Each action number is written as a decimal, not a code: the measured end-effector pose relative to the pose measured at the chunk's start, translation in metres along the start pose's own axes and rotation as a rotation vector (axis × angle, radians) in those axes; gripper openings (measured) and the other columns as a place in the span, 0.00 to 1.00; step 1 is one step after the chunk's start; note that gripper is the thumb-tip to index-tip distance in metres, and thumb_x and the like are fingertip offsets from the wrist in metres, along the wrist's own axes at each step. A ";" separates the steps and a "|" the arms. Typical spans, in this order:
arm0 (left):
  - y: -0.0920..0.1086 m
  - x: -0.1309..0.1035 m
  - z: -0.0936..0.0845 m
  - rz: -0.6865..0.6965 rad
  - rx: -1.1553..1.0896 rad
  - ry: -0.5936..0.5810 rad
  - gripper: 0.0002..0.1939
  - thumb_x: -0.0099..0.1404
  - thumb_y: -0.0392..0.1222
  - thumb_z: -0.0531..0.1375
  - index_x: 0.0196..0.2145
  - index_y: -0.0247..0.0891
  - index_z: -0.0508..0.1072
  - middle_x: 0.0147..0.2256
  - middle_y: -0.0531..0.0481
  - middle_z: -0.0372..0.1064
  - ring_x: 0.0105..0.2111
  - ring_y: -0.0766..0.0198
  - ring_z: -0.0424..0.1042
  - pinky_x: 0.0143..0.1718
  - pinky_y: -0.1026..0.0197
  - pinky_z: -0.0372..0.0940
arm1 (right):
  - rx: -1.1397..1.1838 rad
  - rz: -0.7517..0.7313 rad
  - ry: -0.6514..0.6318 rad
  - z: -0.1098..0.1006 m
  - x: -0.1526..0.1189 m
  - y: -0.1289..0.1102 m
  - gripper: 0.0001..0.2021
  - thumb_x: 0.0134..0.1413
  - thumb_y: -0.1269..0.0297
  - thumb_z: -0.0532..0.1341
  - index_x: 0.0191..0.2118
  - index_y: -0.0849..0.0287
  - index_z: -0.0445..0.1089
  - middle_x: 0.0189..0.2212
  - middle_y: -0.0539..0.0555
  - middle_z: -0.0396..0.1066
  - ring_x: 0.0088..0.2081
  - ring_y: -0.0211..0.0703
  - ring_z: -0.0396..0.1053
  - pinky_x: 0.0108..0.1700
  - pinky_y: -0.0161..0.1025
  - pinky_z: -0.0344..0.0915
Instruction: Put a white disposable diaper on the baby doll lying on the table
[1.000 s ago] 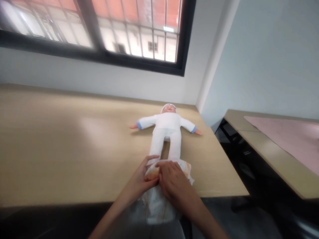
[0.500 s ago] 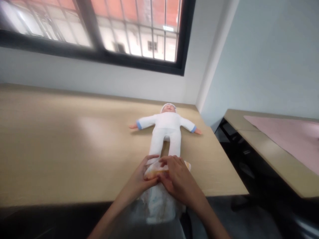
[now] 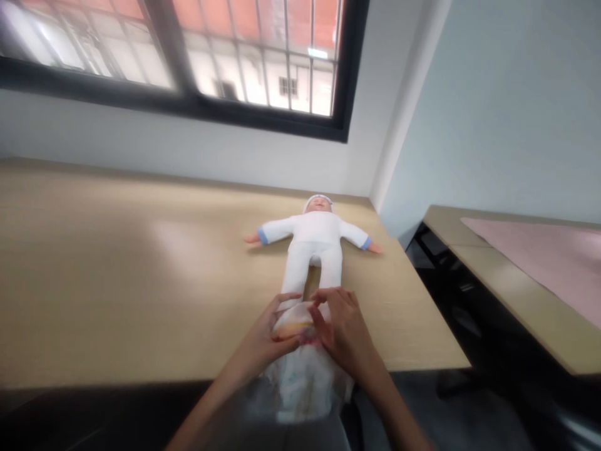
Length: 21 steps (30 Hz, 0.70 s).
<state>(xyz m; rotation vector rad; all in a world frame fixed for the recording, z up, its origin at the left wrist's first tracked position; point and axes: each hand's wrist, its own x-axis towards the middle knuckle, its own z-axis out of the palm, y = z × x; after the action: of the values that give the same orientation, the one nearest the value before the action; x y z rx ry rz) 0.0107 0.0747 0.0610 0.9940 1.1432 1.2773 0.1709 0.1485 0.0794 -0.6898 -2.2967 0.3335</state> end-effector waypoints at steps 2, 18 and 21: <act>0.002 -0.001 0.001 -0.010 0.004 0.013 0.32 0.50 0.42 0.67 0.49 0.43 0.57 0.42 0.50 0.67 0.29 0.68 0.70 0.30 0.64 0.65 | 0.037 0.028 -0.022 -0.004 -0.004 -0.003 0.04 0.60 0.65 0.55 0.40 0.57 0.63 0.36 0.53 0.70 0.40 0.44 0.67 0.45 0.44 0.63; 0.001 0.001 0.001 0.030 0.015 0.019 0.31 0.50 0.41 0.68 0.48 0.42 0.58 0.44 0.49 0.68 0.34 0.65 0.72 0.34 0.63 0.66 | 0.032 -0.006 -0.194 -0.002 -0.007 -0.014 0.13 0.54 0.73 0.58 0.46 0.57 0.61 0.40 0.54 0.70 0.43 0.46 0.67 0.46 0.46 0.64; 0.000 0.001 0.001 0.028 0.010 0.016 0.31 0.50 0.41 0.67 0.49 0.42 0.58 0.45 0.48 0.68 0.34 0.65 0.72 0.34 0.63 0.66 | 0.045 0.010 -0.207 -0.002 -0.006 -0.014 0.15 0.53 0.73 0.58 0.47 0.56 0.61 0.38 0.53 0.70 0.43 0.46 0.67 0.46 0.46 0.64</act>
<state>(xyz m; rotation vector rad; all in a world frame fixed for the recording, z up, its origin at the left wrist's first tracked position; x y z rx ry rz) 0.0117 0.0755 0.0614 1.0118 1.1522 1.3047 0.1704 0.1333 0.0834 -0.6707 -2.4731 0.4793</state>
